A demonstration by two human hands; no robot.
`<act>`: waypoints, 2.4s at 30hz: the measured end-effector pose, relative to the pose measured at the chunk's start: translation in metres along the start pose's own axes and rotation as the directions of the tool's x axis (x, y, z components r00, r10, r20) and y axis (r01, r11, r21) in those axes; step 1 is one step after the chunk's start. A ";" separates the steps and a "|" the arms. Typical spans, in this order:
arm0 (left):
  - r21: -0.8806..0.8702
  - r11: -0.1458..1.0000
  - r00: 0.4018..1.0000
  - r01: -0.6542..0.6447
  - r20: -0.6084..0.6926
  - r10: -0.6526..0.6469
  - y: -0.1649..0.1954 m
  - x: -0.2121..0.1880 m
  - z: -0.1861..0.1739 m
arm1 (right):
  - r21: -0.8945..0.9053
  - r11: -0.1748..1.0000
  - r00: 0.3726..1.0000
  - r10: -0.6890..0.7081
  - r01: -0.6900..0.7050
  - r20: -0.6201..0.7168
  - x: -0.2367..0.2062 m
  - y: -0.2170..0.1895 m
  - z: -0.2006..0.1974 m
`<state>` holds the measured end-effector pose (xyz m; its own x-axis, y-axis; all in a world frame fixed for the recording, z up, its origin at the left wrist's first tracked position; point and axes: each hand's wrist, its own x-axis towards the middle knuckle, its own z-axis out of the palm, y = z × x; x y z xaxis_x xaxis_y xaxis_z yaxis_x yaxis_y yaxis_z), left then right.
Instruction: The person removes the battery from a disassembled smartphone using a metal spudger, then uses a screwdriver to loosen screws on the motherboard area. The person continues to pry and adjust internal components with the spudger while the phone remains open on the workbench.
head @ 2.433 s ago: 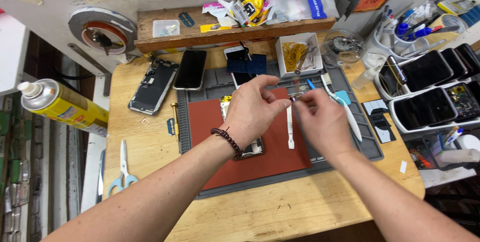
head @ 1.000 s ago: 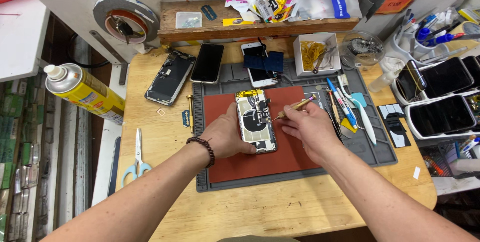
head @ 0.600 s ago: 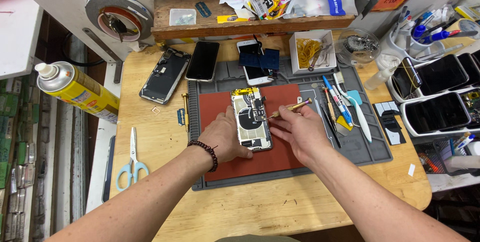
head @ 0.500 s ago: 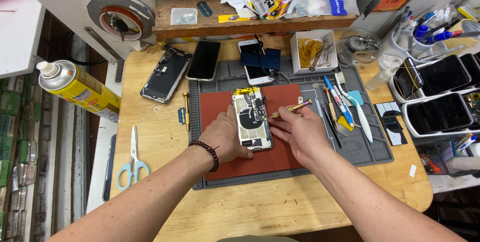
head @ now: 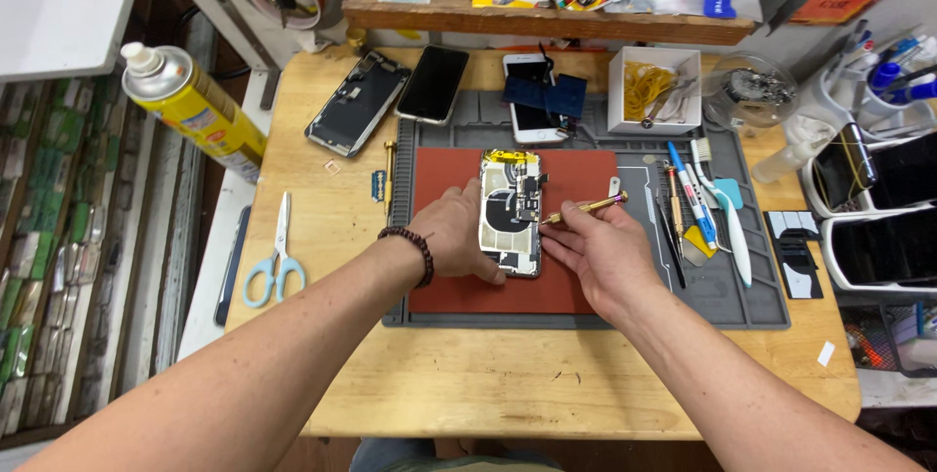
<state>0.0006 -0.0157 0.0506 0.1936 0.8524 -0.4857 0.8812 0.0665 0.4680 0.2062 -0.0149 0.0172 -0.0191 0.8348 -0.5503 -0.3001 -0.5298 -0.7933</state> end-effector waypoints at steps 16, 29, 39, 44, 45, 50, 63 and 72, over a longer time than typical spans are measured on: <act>0.006 0.995 0.995 -0.097 0.002 0.097 -0.010 0.006 0.004 | 0.075 0.995 0.996 -0.068 0.072 -0.055 -0.013 0.010 0.005; 0.062 0.996 0.996 -0.066 -0.048 0.069 0.003 -0.002 0.015 | -0.312 0.835 0.858 -0.504 0.454 -0.101 -0.005 -0.003 0.004; 0.019 1.000 0.995 0.002 -0.103 0.000 0.005 -0.006 0.018 | -0.777 0.402 0.736 -0.668 0.484 0.113 -0.004 -0.039 0.002; 0.058 0.998 0.994 0.004 -0.107 0.002 0.007 -0.008 0.021 | -0.821 0.229 0.701 -0.664 0.522 0.261 0.000 -0.043 0.004; 0.063 0.998 0.993 -0.003 -0.119 0.010 0.007 -0.008 0.021 | -0.824 0.222 0.705 -0.657 0.521 0.269 0.001 -0.043 0.005; 0.076 0.997 0.996 0.008 -0.092 -0.001 0.007 -0.006 0.021 | -0.833 0.248 0.745 -0.615 0.495 0.260 0.004 -0.044 0.006; 0.079 0.997 0.994 0.014 -0.105 -0.006 0.009 -0.008 0.019 | -0.871 0.142 0.731 -0.615 0.470 0.295 0.002 -0.046 0.009; 0.049 0.998 0.987 0.037 -0.158 -0.029 0.017 -0.016 0.023 | -0.810 -0.388 0.705 -0.408 0.440 0.579 0.011 -0.072 0.036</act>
<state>0.0225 -0.0404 0.0496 0.0970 0.9215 -0.3760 0.9078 0.0729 0.4130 0.1933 0.0381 0.0771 -0.4435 0.8920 0.0869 0.8802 0.4518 -0.1453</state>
